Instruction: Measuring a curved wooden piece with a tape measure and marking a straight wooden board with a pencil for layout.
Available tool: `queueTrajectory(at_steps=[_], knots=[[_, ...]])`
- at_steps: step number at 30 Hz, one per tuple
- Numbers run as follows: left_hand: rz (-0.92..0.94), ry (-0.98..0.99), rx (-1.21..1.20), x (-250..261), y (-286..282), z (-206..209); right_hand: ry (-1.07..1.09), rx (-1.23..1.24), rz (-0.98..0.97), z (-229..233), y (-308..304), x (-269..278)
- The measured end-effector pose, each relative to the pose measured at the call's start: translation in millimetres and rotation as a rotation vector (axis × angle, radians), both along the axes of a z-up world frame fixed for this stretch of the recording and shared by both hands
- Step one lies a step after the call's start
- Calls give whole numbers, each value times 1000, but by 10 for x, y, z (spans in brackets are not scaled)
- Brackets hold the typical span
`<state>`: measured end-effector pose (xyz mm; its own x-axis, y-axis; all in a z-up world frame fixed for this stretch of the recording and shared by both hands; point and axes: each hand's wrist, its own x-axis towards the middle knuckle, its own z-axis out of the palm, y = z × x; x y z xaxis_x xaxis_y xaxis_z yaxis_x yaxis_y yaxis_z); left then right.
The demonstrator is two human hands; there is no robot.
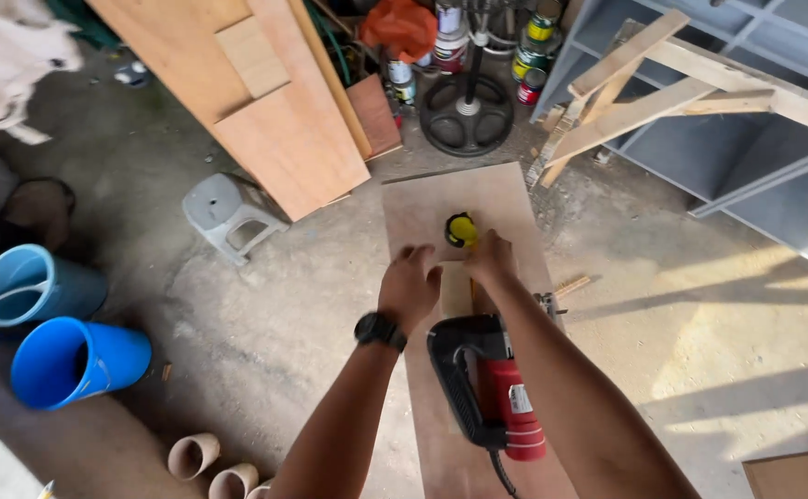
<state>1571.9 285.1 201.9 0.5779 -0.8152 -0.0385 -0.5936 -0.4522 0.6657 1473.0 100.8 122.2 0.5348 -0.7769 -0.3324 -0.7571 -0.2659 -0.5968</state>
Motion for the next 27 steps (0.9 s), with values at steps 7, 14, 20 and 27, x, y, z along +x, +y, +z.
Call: queueTrajectory(at_steps=[7,14,20,27], knots=[[-339,-57,311,313,-1145,-379,61,58,-50,-104,-66,76],[-464,-275,149,445,-1146,-309,1,81,-139,503,-135,26],[-257,285,-295,-105,-440,913,-340,-353,-324,1289,-24,-694],[-112,1360,-191,-1821,1110,1165,-838,169,-76,2146,1775,-2578]])
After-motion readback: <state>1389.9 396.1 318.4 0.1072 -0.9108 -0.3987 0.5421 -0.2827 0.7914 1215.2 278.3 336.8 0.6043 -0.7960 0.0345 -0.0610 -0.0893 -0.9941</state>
